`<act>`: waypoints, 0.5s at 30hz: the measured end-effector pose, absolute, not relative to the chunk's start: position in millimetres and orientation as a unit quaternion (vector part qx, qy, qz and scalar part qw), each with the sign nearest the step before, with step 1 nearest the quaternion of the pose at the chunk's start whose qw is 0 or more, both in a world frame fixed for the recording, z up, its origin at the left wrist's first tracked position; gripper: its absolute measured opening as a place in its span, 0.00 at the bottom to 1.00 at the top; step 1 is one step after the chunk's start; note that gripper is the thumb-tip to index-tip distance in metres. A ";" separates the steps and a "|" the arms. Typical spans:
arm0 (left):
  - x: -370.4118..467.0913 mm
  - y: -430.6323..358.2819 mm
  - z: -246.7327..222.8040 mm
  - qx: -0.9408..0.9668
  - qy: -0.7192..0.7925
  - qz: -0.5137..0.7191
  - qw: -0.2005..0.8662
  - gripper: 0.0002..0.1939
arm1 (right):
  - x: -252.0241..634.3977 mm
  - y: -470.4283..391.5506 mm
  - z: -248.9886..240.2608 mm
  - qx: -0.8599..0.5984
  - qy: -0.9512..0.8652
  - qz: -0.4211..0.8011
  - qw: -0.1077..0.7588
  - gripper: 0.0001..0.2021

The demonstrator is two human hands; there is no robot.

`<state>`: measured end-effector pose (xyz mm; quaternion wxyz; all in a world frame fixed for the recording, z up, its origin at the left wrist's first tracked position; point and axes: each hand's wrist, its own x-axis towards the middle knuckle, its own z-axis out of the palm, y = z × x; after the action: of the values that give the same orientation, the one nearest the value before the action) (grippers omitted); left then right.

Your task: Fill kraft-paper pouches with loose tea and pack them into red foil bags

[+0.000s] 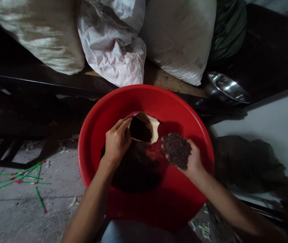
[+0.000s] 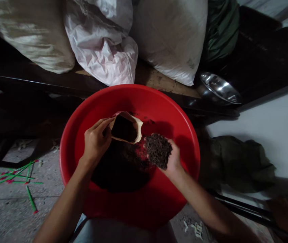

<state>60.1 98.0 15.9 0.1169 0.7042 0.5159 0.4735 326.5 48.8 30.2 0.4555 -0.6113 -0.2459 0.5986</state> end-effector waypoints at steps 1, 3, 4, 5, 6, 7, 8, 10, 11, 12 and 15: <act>60.5 98.1 15.0 0.706 0.514 0.472 0.115 0.22 | 328.7 55.4 40.5 -0.611 -0.270 0.581 0.465 0.23; 61.4 98.7 13.0 0.710 0.513 0.469 0.109 0.22 | 324.7 70.4 57.4 -0.610 -0.311 0.542 0.487 0.19; 61.8 99.1 12.3 0.713 0.512 0.468 0.106 0.22 | 318.5 77.9 64.2 -0.607 -0.329 0.522 0.501 0.18; 62.2 99.5 11.8 0.716 0.509 0.467 0.102 0.22 | 309.9 84.9 69.9 -0.602 -0.346 0.505 0.512 0.16; 62.4 99.8 11.8 0.718 0.506 0.467 0.098 0.22 | 299.7 91.1 74.7 -0.593 -0.362 0.496 0.520 0.16; 62.5 100.2 12.2 0.721 0.502 0.468 0.095 0.22 | 288.8 96.4 78.6 -0.582 -0.377 0.495 0.524 0.16; 62.4 100.4 13.0 0.723 0.498 0.470 0.095 0.22 | 278.2 100.9 81.4 -0.569 -0.391 0.498 0.524 0.17; 62.1 100.7 15.1 0.723 0.493 0.473 0.100 0.21 | 262.6 108.1 82.5 -0.542 -0.423 0.495 0.532 0.16; 61.8 100.7 16.1 0.721 0.494 0.474 0.104 0.21 | 259.5 111.5 80.1 -0.529 -0.444 0.476 0.545 0.15; 61.6 100.8 16.9 0.718 0.497 0.476 0.107 0.21 | 260.2 115.3 75.3 -0.519 -0.465 0.442 0.564 0.14; 60.9 101.5 17.8 0.708 0.504 0.484 0.102 0.20 | 282.1 129.3 45.3 -0.566 -0.501 0.289 0.587 0.18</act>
<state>60.9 101.5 17.8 0.1017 0.7080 0.5038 0.4843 282.1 129.3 45.3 0.5874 -0.5663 -0.5011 0.2885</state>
